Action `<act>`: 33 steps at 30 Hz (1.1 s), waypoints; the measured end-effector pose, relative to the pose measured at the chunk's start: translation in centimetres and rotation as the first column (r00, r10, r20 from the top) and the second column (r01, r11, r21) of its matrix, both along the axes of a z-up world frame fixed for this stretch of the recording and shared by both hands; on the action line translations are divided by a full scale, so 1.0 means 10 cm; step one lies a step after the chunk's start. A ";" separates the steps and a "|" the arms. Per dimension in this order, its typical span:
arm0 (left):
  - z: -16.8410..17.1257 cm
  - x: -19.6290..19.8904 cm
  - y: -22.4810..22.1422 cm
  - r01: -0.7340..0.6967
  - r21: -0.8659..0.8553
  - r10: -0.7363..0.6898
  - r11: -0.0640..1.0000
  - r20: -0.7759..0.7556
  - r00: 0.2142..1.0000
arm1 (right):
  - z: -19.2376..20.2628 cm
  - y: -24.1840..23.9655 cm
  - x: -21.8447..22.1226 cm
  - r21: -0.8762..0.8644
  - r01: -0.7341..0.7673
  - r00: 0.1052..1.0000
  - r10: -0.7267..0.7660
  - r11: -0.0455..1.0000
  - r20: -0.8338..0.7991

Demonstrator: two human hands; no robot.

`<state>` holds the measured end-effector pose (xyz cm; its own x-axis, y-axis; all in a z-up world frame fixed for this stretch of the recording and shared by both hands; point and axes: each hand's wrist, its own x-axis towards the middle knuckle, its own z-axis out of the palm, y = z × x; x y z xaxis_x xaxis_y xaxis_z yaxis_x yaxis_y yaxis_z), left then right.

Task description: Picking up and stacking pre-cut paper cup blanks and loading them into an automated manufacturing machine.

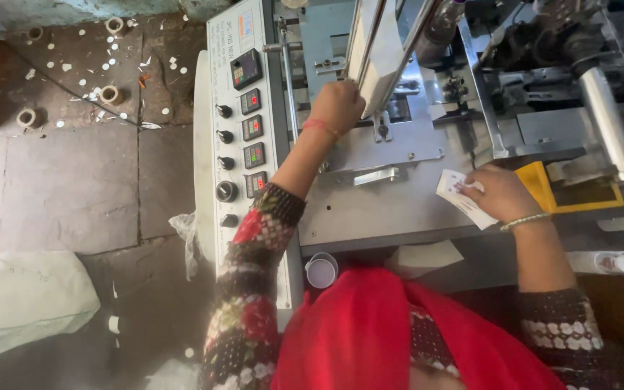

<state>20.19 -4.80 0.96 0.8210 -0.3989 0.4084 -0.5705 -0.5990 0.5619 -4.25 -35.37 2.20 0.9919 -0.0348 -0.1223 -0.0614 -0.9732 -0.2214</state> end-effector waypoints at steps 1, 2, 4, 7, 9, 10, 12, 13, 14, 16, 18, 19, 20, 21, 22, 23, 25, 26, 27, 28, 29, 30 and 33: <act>0.11 -0.01 -0.15 0.008 -0.001 -0.008 1.000 -0.004 1.000 | -0.22 -0.11 -0.03 -0.001 0.008 1.000 -0.008 1.000 -0.004; 0.23 -0.01 -0.29 -0.055 0.091 0.060 0.994 -0.057 0.997 | -0.43 -0.22 -0.06 -0.058 -0.064 0.994 0.068 0.996 0.084; 0.39 -0.05 -0.41 -0.099 0.184 0.119 0.978 -0.105 0.987 | -0.66 -0.26 -0.15 -0.123 -0.119 0.977 0.138 0.985 0.162; 0.37 -0.20 -0.22 -0.057 0.076 0.070 0.995 -0.187 0.980 | -0.68 0.06 -0.24 0.087 0.045 0.991 -0.056 0.995 0.124; 0.18 -0.38 -0.10 0.086 0.126 -0.065 0.988 -0.156 0.986 | -0.64 0.32 -0.27 -0.004 -0.199 0.901 0.185 0.980 0.392; -0.03 -0.51 -0.07 0.092 0.130 -0.070 0.987 -0.166 0.984 | -0.58 0.38 -0.26 0.003 -0.194 0.906 0.178 0.981 0.383; -0.41 -0.74 -0.01 0.342 0.088 -0.338 0.935 -0.063 0.939 | -0.44 0.49 -0.20 -0.010 -0.300 0.854 0.273 0.954 0.444; -0.36 -0.95 0.03 0.348 0.087 -0.343 0.933 -0.068 0.937 | -0.37 0.46 -0.20 -0.008 -0.295 0.858 0.268 0.956 0.439; -0.31 -1.17 0.08 0.377 -0.062 -0.372 0.924 -0.371 0.851 | -0.29 0.42 -0.19 0.083 -0.298 0.868 0.234 0.951 0.437; -0.21 -1.48 0.14 0.355 -0.207 -0.402 0.912 -0.630 0.664 | -0.14 0.39 -0.19 0.176 -0.298 0.880 0.199 0.938 0.431; -0.10 -1.69 0.17 0.376 -0.125 -0.342 0.918 -0.728 0.594 | 0.04 0.39 -0.19 0.283 -0.289 0.905 0.164 0.915 0.393; -0.10 -1.72 0.16 0.380 -0.124 -0.344 0.917 -0.728 0.592 | 0.03 0.39 -0.20 0.284 -0.285 0.906 0.160 0.916 0.393; -0.10 -1.76 0.15 0.363 -0.172 -0.364 0.916 -0.740 0.566 | 0.03 0.39 -0.20 0.241 -0.325 0.887 0.207 0.914 0.412; -0.11 -1.79 0.13 0.344 -0.221 -0.385 0.912 -0.750 0.538 | 0.03 0.38 -0.21 0.196 -0.364 0.868 0.255 0.910 0.427; -0.16 -1.80 0.11 0.348 -0.222 -0.388 0.911 -0.750 0.536 | 0.00 0.39 -0.20 0.196 -0.360 0.869 0.251 0.912 0.426; -0.20 -1.81 0.10 0.356 -0.245 -0.413 0.902 -0.728 0.547 | -0.03 0.41 -0.20 0.094 -0.366 0.868 0.304 0.926 0.393; -0.24 -1.82 0.08 0.364 -0.269 -0.440 0.892 -0.705 0.556 | -0.07 0.41 -0.21 -0.009 -0.373 0.868 0.352 0.928 0.352; -0.23 -1.83 0.08 0.361 -0.266 -0.436 0.894 -0.703 0.561 | -0.07 0.38 -0.22 0.069 -0.352 0.878 0.303 0.934 0.371; -0.23 -1.84 0.09 0.356 -0.263 -0.431 0.897 -0.702 0.567 | -0.08 0.35 -0.24 0.148 -0.332 0.887 0.255 0.932 0.386; -0.15 -1.87 0.10 0.354 -0.264 -0.430 0.897 -0.703 0.566 | 0.04 0.40 -0.29 0.148 -0.334 0.887 0.257 0.931 0.384; -0.06 -1.89 0.11 0.333 -0.328 -0.462 0.884 -0.716 0.523 | 0.15 0.45 -0.34 0.191 -0.303 0.901 0.215 0.934 0.377; 0.02 -1.91 0.12 0.308 -0.389 -0.495 0.868 -0.725 0.479 | 0.26 0.49 -0.39 0.233 -0.272 0.913 0.174 0.934 0.369; 0.15 -2.01 0.12 0.154 -0.753 -0.765 0.640 -0.644 0.030 | 0.67 0.93 -0.60 0.048 -0.524 0.746 0.431 0.851 0.507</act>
